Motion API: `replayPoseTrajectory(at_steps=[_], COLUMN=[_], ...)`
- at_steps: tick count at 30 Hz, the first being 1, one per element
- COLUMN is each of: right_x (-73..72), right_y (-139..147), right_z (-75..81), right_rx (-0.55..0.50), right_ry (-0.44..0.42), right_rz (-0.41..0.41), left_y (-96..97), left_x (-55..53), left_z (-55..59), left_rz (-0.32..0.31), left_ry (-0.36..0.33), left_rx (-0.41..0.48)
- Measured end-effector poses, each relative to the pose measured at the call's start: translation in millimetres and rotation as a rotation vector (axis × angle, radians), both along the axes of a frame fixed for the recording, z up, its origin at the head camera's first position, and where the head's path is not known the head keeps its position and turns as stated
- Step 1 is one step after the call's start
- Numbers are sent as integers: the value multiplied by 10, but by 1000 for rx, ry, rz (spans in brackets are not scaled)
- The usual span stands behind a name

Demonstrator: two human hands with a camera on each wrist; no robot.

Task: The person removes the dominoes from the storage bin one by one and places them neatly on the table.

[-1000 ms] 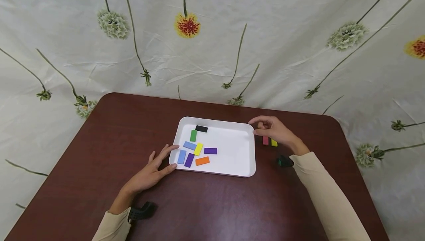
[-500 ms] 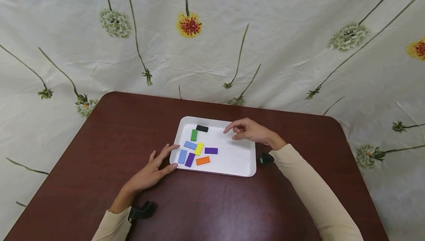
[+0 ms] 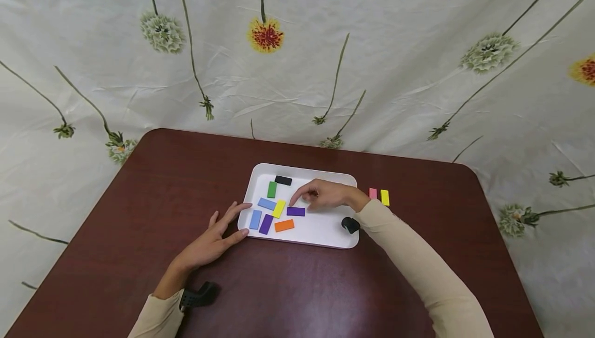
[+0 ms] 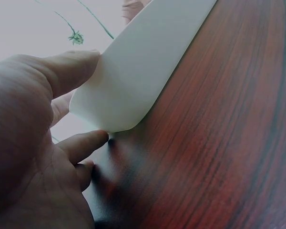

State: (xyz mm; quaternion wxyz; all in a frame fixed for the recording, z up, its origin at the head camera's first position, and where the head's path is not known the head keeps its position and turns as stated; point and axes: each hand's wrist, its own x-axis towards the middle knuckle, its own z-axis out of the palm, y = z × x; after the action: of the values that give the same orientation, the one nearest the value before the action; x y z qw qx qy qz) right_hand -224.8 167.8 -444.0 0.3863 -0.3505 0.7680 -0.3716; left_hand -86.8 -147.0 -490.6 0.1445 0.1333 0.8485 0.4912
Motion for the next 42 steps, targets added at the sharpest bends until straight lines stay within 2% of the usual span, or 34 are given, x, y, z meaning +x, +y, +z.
replayPoseTrajectory(at_steps=[9,19,32,42], right_x=[11,27,72,84], right_y=[-131,-202,-201,-159], right_z=[2,15,30,19], right_rx=[58,106,186,159], right_ry=[-42,-2,13,35], right_rz=[37,55,-9,-45], left_y=[5,-10,2,-11], left_x=[-2,-4,1,6], left_z=[8,13,19,-9], left_rz=[-2,2,-4,-3], left_ry=[-1,-8,-4,3], left_rx=[2,-9,10,12])
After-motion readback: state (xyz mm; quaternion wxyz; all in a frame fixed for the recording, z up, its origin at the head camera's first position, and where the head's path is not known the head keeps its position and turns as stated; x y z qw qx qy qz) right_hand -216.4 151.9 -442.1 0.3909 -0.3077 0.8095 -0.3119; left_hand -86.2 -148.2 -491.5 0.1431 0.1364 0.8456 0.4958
